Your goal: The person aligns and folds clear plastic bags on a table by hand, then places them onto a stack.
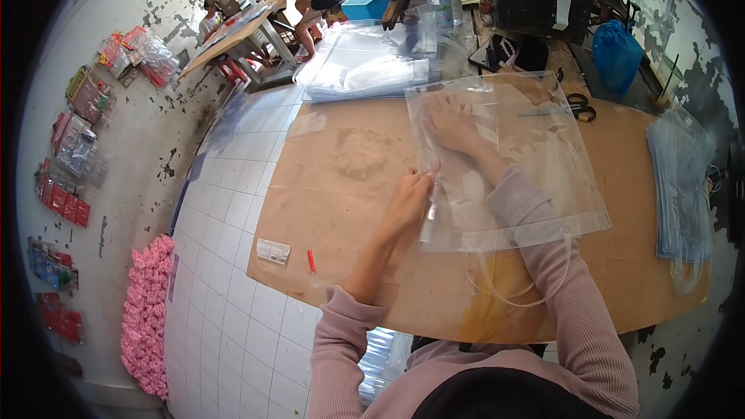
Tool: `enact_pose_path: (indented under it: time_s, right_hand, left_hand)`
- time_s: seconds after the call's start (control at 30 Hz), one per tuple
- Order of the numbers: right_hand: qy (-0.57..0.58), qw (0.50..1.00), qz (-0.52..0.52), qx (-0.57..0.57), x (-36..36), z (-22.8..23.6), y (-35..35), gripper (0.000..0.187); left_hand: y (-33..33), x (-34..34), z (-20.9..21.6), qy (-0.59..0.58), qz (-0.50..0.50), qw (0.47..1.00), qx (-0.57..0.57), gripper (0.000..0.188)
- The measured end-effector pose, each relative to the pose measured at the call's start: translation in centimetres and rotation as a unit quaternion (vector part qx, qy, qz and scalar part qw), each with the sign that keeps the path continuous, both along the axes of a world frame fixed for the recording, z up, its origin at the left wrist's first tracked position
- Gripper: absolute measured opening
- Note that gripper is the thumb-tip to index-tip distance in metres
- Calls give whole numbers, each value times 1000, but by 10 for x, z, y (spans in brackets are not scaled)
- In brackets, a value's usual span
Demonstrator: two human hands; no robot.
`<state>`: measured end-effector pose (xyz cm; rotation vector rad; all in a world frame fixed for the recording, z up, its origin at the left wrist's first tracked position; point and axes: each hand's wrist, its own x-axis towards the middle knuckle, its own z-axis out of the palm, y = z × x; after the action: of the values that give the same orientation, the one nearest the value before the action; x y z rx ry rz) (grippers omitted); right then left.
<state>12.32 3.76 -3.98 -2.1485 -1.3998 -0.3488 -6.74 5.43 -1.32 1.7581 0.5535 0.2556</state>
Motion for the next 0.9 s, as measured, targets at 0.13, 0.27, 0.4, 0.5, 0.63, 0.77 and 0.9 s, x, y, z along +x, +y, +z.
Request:
enact_pose_path:
  time_s: [0.13, 0.27, 0.4, 0.5, 0.63, 0.77, 0.9]
  right_hand:
    - [-100, 977, -5, -189, -3, 7, 6, 46]
    - [69, 994, 27, 78, -1, 6, 3, 41]
    - [217, 943, 205, 148, 8, 4, 3, 38]
    - [189, 943, 239, 134, 7, -4, 12, 37]
    - [256, 943, 175, 122, 6, -5, 11, 34]
    - [313, 910, 204, 182, 4, -8, 16, 36]
    - [386, 875, 227, 183, 17, -5, 10, 41]
  left_hand:
    - [34, -17, 6, 13, -40, 994, -101, 37]
    - [33, 8, 9, 21, -19, 999, -27, 35]
    - [58, 49, 11, -110, 41, 985, -127, 57]
    - [72, 67, -4, -154, 25, 967, -202, 59]
    - [49, 68, 19, -194, -8, 953, -234, 61]
    - [51, 65, 12, -170, -13, 967, -188, 60]
    - [31, 67, 26, -165, 10, 961, -222, 56]
